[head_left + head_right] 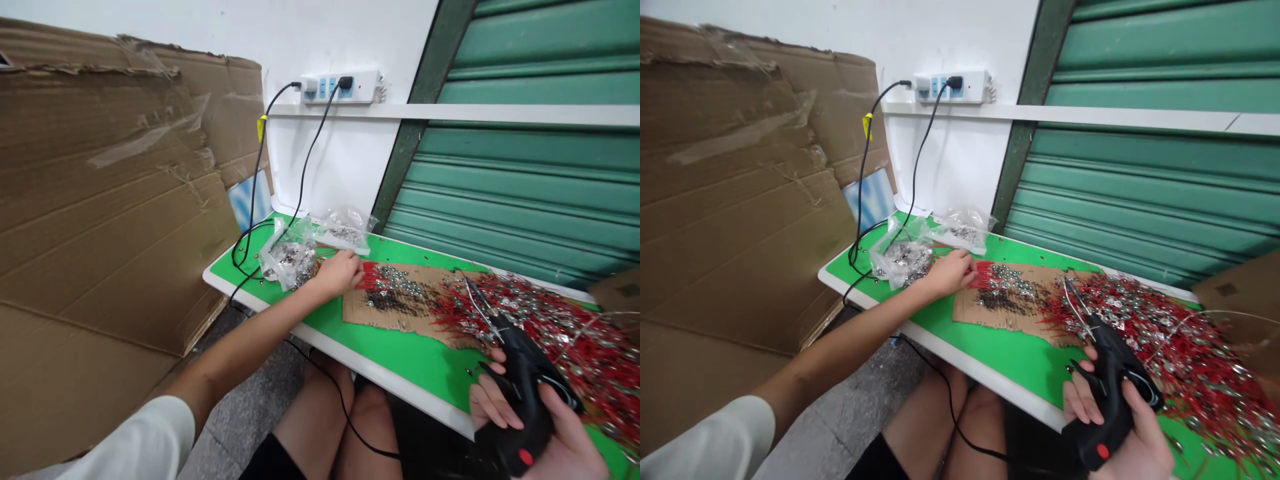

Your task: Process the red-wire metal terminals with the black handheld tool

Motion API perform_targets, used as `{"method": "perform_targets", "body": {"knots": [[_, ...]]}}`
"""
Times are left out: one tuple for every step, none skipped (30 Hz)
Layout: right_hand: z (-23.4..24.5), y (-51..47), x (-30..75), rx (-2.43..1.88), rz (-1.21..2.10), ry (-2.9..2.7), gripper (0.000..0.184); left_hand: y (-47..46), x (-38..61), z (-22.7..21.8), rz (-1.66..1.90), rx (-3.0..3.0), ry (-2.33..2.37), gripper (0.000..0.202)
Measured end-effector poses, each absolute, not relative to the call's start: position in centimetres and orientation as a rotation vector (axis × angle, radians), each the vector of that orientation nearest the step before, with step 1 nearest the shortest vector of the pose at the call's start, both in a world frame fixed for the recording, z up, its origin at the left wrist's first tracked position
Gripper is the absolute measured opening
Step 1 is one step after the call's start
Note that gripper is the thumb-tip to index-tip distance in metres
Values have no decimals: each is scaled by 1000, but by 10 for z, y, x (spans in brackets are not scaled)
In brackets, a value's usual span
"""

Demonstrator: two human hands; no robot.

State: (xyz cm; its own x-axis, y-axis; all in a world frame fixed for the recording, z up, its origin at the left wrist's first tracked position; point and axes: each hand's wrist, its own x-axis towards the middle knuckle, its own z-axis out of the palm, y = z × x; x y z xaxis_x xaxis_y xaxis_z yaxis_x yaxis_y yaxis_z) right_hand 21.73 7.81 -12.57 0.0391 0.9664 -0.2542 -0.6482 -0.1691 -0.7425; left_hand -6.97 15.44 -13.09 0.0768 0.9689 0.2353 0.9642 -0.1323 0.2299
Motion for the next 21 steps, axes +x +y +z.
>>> {"method": "perform_targets", "body": {"knots": [[-126, 78, 218, -876, 1542, -438, 33, 151, -70, -129, 526, 2301, 2058, 22], [-126, 78, 218, -871, 1557, -403, 35, 147, -71, -129, 540, 2299, 2042, 21], [-126, 79, 219, -871, 1563, -378, 36, 143, -72, -128, 566, 2289, 2004, 19], [-127, 79, 219, -874, 1562, -370, 36, 138, -72, -129, 606, 2267, 1946, 17], [-127, 79, 220, -882, 1563, -370, 36, 133, -73, -131, 656, 2229, 1876, 14], [-128, 79, 220, -888, 1564, -376, 36, 128, -74, -134, 713, 2174, 1803, 12], [-128, 80, 221, -894, 1564, -387, 36, 123, -74, -137, 772, 2110, 1737, 10], [-129, 80, 221, -899, 1563, -404, 36, 119, -74, -142, 825, 2049, 1688, 9], [-129, 80, 221, -902, 1561, -425, 36, 115, -74, -146, 872, 2000, 1660, 7], [-128, 80, 221, -909, 1566, -446, 35, 111, -73, -151, 916, 1968, 1647, 6], [-128, 80, 221, -918, 1573, -462, 34, 108, -72, -155, 961, 1955, 1644, 5], [-127, 81, 220, -931, 1580, -473, 32, 105, -70, -159, 1005, 1958, 1646, 5], [-127, 81, 219, -951, 1585, -478, 31, 102, -69, -162, 1046, 1971, 1650, 5], [-126, 82, 218, -979, 1586, -479, 30, 100, -67, -164, 1080, 1988, 1657, 6], [-125, 83, 217, -1012, 1588, -480, 30, 99, -66, -165, 1106, 2006, 1665, 6], [-124, 85, 215, -1052, 1584, -485, 32, 98, -66, -166, 1124, 2022, 1675, 6], [-123, 87, 214, -1099, 1581, -496, 34, 97, -65, -167, 1134, 2034, 1684, 6], [-121, 88, 211, -1155, 1583, -510, 36, 97, -65, -168, 1137, 2041, 1686, 6], [-119, 90, 209, -1215, 1595, -525, 38, 97, -66, -168, 1137, 2043, 1681, 7], [-118, 92, 207, -1274, 1610, -539, 39, 97, -66, -169, 1134, 2041, 1670, 7], [-117, 94, 204, -1324, 1632, -555, 40, 97, -67, -170, 1128, 2037, 1657, 8]]}}
